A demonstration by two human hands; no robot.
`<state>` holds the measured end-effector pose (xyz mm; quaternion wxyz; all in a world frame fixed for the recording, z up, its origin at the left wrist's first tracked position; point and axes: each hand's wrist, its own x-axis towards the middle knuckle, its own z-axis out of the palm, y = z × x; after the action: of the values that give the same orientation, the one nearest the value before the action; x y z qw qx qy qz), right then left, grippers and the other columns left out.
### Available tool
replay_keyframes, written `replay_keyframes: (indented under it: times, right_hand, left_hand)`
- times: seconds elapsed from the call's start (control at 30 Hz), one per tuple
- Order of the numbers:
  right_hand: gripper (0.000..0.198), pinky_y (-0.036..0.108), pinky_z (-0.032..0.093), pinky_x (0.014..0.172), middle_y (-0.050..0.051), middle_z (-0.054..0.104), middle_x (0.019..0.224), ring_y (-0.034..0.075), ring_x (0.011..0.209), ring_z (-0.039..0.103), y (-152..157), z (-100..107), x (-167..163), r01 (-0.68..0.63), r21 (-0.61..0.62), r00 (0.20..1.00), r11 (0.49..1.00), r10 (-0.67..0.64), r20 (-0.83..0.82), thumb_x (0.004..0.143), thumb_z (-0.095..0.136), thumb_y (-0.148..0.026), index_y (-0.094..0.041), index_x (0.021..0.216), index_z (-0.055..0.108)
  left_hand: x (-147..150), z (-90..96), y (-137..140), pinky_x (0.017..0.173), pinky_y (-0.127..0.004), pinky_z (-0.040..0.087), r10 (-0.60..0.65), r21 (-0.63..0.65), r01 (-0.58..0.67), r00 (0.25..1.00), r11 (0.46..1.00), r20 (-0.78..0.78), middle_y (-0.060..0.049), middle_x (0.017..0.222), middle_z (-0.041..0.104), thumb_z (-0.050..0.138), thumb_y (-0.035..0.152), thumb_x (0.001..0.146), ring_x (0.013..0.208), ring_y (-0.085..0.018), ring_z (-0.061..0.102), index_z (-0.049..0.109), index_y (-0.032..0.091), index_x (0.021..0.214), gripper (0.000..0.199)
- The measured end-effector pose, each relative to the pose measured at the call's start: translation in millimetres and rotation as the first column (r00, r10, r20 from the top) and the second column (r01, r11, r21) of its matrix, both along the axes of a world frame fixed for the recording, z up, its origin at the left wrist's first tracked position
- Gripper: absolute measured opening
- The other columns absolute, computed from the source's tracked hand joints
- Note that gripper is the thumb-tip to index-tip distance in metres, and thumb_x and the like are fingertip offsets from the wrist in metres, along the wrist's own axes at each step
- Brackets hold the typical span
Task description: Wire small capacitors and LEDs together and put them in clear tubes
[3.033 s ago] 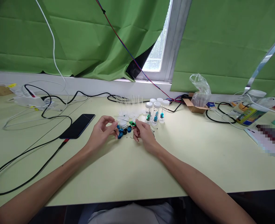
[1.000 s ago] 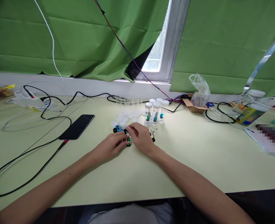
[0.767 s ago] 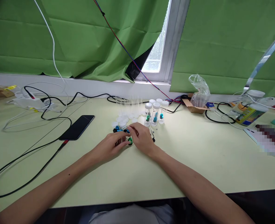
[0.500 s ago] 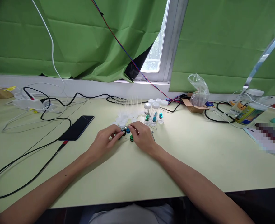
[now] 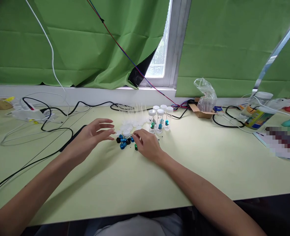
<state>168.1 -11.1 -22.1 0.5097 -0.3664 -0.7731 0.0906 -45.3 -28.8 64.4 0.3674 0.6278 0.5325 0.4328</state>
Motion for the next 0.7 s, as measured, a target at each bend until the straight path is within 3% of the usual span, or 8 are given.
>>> replay_keyframes:
  times: [0.1,0.2,0.33,0.43,0.53,0.7]
  right_hand:
    - [0.019,0.027,0.039,0.06,0.004,0.065,0.079,0.013,0.062,0.051,0.1,0.4,0.4,0.005,0.009,1.0,1.0,-0.005,0.014,0.1,0.048,-0.027,-0.018,0.092,0.063]
    - [0.019,0.027,0.039,0.06,0.005,0.066,0.082,0.014,0.064,0.054,-0.8,2.2,0.9,0.0,0.011,1.0,1.0,-0.001,0.03,0.101,0.046,-0.025,-0.018,0.092,0.062]
    - [0.02,0.027,0.039,0.06,0.005,0.067,0.082,0.014,0.063,0.054,-3.1,4.6,1.0,0.002,0.006,0.999,1.0,-0.002,0.046,0.101,0.045,-0.025,-0.018,0.092,0.061]
    - [0.02,0.027,0.038,0.059,0.005,0.068,0.082,0.014,0.062,0.054,-4.4,5.4,0.7,0.01,-0.004,0.998,1.0,-0.01,0.06,0.101,0.045,-0.026,-0.018,0.092,0.061]
    - [0.021,0.027,0.037,0.059,0.005,0.067,0.079,0.014,0.061,0.053,-4.3,6.0,0.3,0.013,-0.021,0.997,1.0,-0.012,0.075,0.101,0.043,-0.026,-0.018,0.092,0.061]
    - [0.022,0.027,0.036,0.058,0.003,0.065,0.076,0.013,0.06,0.051,-2.9,6.4,0.2,0.014,-0.059,0.996,0.998,-0.009,0.087,0.102,0.042,-0.028,-0.018,0.092,0.059]
  left_hand:
    - [3.7,-0.9,12.2,0.072,-0.036,0.057,0.038,0.02,-0.036,0.994,0.999,-0.106,-0.01,0.125,0.063,0.076,0.046,0.074,0.089,-0.023,0.069,0.063,0.024,0.113,0.047]
    - [9.6,-10.3,43.0,0.064,-0.032,0.055,0.082,0.086,-0.066,0.976,0.994,-0.204,-0.012,0.127,0.061,0.077,0.039,0.072,0.092,-0.024,0.068,0.064,0.021,0.111,0.045]
    - [20.3,-24.3,84.0,0.078,-0.039,0.053,0.185,0.182,-0.123,0.908,0.976,-0.377,-0.014,0.127,0.06,0.076,0.039,0.074,0.085,-0.022,0.066,0.063,0.018,0.119,0.051]
    - [30.3,-32.4,99.0,0.083,-0.04,0.051,0.202,0.211,-0.125,0.895,0.969,-0.398,-0.013,0.123,0.061,0.077,0.04,0.075,0.087,-0.023,0.065,0.063,0.018,0.119,0.051]
    - [39.5,-37.2,103.0,0.087,-0.041,0.05,0.209,0.246,-0.119,0.9,0.962,-0.382,-0.013,0.117,0.063,0.072,0.036,0.08,0.094,-0.025,0.064,0.064,0.017,0.113,0.039]
    - [46.9,-37.7,102.1,0.083,-0.042,0.051,0.222,0.241,-0.148,0.922,0.959,-0.317,-0.013,0.118,0.061,0.07,0.03,0.082,0.088,-0.022,0.062,0.064,0.018,0.105,0.027]
